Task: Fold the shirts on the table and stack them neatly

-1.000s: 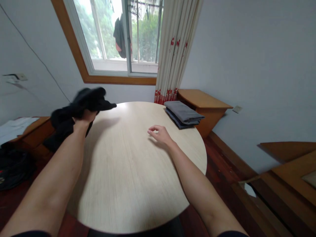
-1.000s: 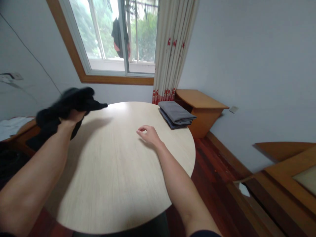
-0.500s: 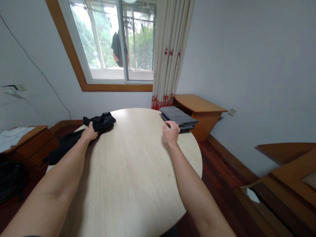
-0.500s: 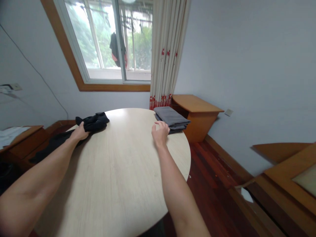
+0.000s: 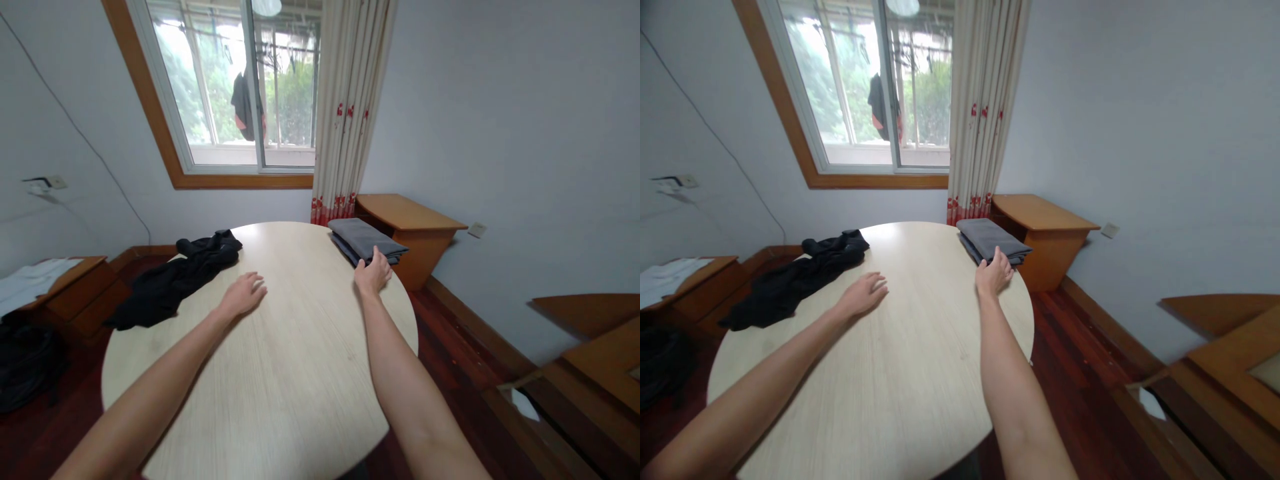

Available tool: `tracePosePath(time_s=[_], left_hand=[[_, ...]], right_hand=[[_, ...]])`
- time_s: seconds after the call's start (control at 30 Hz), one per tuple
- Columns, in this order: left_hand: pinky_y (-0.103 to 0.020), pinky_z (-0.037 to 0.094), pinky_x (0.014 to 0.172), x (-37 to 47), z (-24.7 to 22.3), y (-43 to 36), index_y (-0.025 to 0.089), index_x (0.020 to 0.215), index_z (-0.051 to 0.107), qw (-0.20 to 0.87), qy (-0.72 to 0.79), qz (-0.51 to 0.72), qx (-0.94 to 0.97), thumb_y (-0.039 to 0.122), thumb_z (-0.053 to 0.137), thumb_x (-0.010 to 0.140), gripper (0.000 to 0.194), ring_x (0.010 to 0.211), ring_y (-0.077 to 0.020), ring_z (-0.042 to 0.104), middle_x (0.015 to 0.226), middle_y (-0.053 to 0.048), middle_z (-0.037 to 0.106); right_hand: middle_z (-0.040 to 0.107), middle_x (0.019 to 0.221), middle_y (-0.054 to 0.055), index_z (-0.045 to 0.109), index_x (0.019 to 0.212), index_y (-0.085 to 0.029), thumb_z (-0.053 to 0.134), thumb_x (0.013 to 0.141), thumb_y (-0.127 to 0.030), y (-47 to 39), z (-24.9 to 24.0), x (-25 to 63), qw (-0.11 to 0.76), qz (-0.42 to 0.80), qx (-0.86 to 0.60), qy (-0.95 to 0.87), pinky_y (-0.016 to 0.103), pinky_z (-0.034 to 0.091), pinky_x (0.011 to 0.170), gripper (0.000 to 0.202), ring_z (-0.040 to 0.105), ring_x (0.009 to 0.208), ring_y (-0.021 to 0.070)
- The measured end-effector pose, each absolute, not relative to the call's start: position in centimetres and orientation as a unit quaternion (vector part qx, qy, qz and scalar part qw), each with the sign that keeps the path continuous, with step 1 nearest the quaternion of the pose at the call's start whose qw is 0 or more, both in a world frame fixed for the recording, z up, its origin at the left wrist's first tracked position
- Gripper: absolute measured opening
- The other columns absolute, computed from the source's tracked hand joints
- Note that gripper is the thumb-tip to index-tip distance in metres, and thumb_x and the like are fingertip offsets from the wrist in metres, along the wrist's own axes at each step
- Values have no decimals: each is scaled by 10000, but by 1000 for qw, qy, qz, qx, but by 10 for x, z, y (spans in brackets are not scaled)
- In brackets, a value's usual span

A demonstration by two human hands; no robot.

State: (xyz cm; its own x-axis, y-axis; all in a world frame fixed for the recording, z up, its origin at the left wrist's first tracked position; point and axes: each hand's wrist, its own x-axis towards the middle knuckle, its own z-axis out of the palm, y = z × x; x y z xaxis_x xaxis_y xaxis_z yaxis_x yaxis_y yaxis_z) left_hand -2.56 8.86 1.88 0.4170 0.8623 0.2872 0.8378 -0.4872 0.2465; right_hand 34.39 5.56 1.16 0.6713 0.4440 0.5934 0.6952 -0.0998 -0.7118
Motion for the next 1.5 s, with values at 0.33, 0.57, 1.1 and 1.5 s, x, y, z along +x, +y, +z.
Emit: tracePosePath(time_s=[0.33, 0.57, 1.1, 1.5], left_hand=[[-524, 273, 1169, -39, -1, 76, 167, 1416, 528, 100, 445, 154, 877, 553, 335, 968, 622, 1453, -314, 358, 1536, -157, 452], [-427, 424, 1055, -38, 12, 65, 195, 1571, 267, 147, 422, 305, 841, 709, 298, 923, 828, 1309, -295, 534, 1537, -144, 447], [-571, 294, 1085, -1, 24, 28, 257, 1461, 475, 83, 329, 292, 894, 716, 592, 817, 800, 1347, -383, 388, 1506, -151, 454], [-354, 506, 894, -3, 30, 28, 209, 1193, 640, 91, 364, 367, 851, 455, 570, 900, 389, 1037, -245, 642, 1158, -78, 672]], right_hand=[[617, 1155, 163, 683, 1129, -152, 426, 879, -218, 61, 26, 339, 558, -193, -666, -456, 467, 395, 1004, 364, 540, 1105, 298], [664, 1144, 113, 716, 1121, -244, 447, 922, -218, 27, 63, 243, 513, -77, -486, -703, 461, 438, 1037, 335, 577, 1128, 277], [751, 922, 102, 728, 935, -169, 562, 869, -399, 34, 45, 241, 579, 147, -502, -625, 400, 574, 813, 291, 698, 841, 249], [550, 1433, 105, 466, 1464, -193, 532, 686, -90, 37, 28, 242, 449, 134, -438, -767, 446, 367, 1166, 787, 546, 1285, 240]])
